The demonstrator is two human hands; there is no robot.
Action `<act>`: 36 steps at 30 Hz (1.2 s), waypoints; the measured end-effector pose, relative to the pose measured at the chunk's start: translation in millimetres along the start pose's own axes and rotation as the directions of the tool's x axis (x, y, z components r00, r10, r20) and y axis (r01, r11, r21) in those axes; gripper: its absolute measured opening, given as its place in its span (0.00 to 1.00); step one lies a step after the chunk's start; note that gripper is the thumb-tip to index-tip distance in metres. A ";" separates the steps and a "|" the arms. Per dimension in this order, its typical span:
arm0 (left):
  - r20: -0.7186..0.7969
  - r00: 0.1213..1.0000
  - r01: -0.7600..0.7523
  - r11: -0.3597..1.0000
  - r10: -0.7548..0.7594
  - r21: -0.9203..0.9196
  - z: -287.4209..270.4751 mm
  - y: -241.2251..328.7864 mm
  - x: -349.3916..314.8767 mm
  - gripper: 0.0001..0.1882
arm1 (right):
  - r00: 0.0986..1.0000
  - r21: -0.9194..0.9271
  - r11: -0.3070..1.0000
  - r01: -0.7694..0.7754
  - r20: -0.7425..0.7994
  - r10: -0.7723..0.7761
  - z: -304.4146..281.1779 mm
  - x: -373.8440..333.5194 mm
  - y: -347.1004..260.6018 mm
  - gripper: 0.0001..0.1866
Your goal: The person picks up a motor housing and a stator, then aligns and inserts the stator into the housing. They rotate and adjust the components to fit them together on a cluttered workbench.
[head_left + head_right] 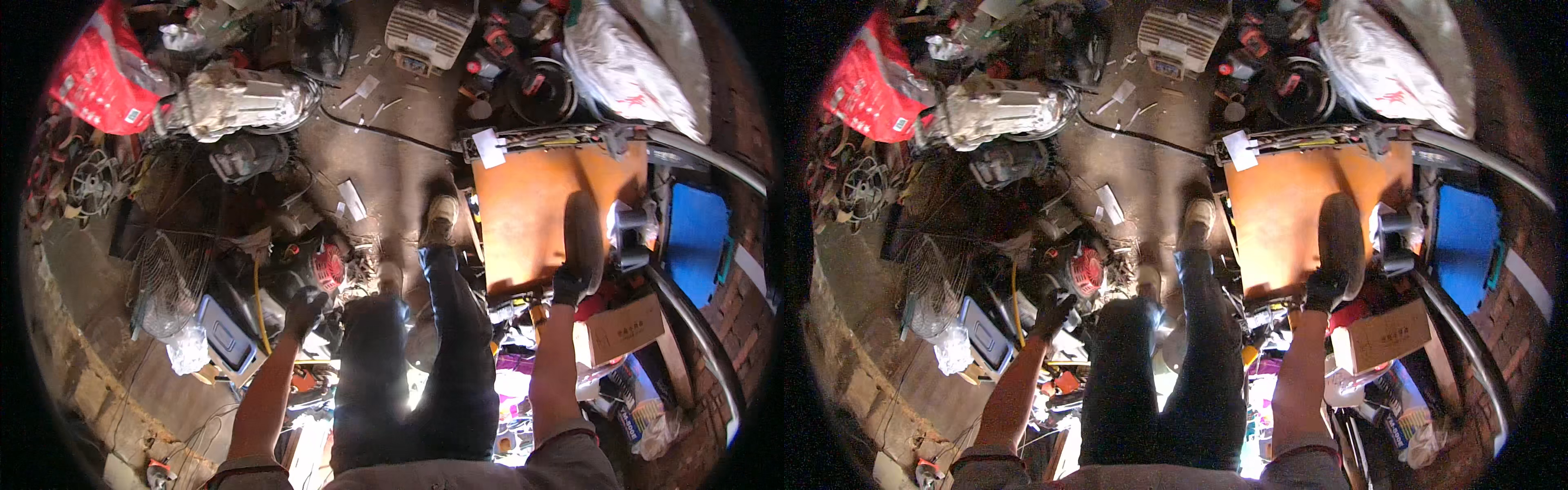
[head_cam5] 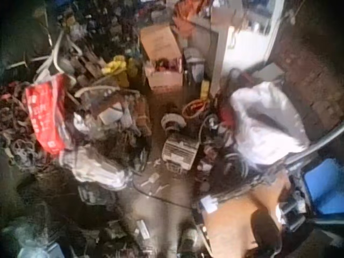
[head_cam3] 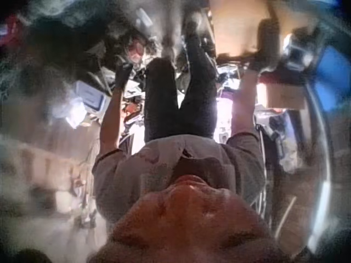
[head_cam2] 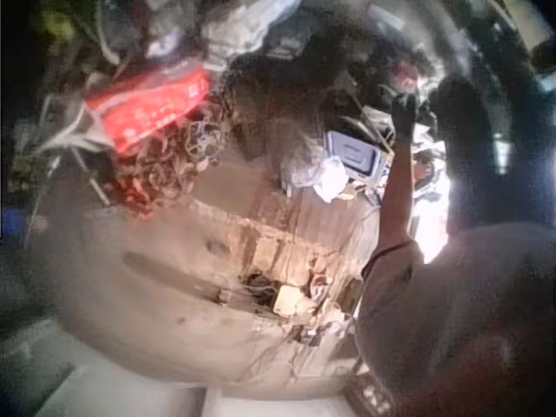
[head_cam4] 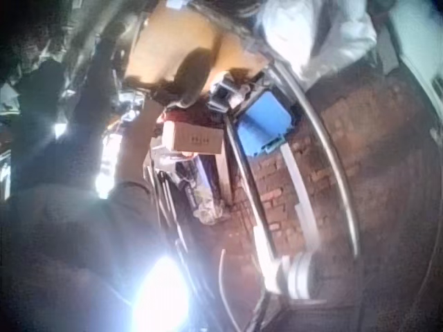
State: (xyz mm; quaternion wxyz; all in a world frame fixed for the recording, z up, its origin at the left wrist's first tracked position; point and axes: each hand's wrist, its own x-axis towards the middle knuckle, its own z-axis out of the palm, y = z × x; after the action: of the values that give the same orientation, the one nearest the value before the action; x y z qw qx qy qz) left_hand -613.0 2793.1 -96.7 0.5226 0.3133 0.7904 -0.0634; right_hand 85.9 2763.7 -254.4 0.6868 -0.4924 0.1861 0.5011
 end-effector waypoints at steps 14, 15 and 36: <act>-0.056 0.988 -0.103 0.881 0.145 0.461 111.0 71.1 355.0 0.27 | 0.927 -0.294 0.883 -0.367 -0.191 0.322 20.6 37.6 97.2 0.19; -0.124 0.981 -0.088 0.915 0.147 0.394 114.5 69.0 372.0 0.27 | 0.985 -0.587 0.792 -0.167 -0.140 0.104 60.3 22.6 135.7 0.16; -0.117 0.926 -0.318 0.907 0.360 0.276 173.9 36.9 436.8 0.13 | 0.700 -0.406 -0.570 0.714 0.424 0.575 181.3 114.8 542.6 0.09</act>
State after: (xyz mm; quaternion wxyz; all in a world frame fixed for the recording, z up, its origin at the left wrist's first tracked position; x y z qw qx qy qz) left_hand -568.0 2935.4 -544.0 0.4144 0.5141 0.7496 -0.0452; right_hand -381.1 2985.0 -525.4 -0.1076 -0.5808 -0.6999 0.4015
